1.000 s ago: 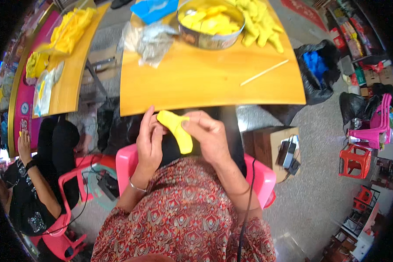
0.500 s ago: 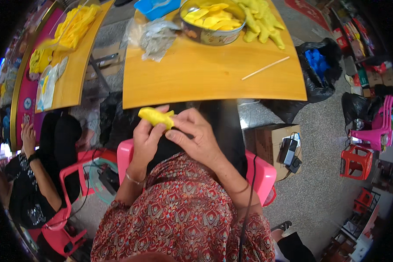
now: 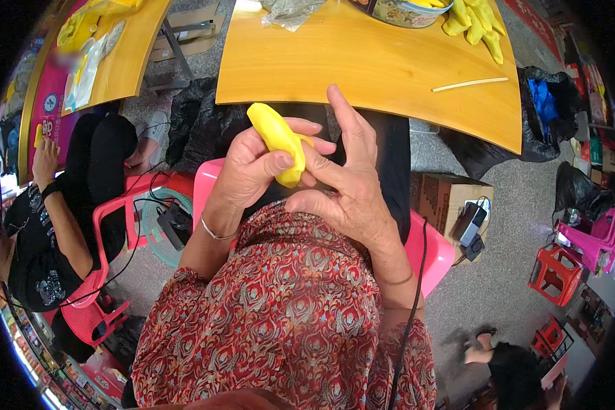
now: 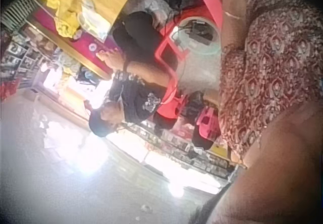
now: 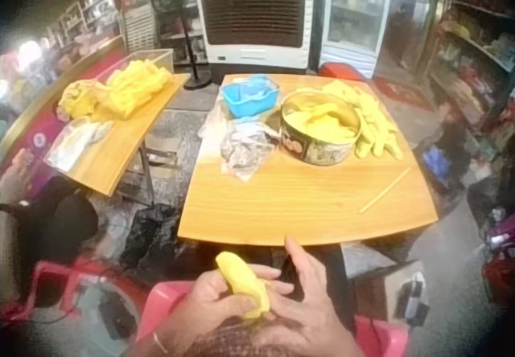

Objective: The recorder is inserting padding material into yellow shoe uppers at a manufacturing workstation.

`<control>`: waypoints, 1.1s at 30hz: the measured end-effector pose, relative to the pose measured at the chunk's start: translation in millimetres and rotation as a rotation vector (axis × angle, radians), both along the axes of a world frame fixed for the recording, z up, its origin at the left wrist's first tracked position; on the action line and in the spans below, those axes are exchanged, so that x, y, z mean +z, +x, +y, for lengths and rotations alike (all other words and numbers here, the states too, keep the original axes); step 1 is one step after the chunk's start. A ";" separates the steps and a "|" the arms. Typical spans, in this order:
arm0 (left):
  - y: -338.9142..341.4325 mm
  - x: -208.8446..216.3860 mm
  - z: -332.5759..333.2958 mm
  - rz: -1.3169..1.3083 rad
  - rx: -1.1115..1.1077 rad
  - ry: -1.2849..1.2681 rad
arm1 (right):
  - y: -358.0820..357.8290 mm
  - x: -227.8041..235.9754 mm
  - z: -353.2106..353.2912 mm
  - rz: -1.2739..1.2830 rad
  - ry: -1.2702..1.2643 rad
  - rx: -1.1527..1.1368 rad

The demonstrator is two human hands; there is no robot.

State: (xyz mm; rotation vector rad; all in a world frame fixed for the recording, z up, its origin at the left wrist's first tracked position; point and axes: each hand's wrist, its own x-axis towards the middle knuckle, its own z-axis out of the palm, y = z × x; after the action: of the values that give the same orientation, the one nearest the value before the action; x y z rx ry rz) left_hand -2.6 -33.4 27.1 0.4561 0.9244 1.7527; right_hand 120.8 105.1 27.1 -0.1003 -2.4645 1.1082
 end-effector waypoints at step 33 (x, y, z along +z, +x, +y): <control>11.5 -8.1 9.7 -0.055 0.110 0.046 | -0.1 -11.7 -6.0 0.163 -0.350 -0.021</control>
State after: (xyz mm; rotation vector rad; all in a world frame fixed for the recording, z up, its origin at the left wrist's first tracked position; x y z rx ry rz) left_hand 8.9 -23.7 19.0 0.3910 0.8859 1.8807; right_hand 120.6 99.1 15.4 -0.1350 -2.1034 1.4672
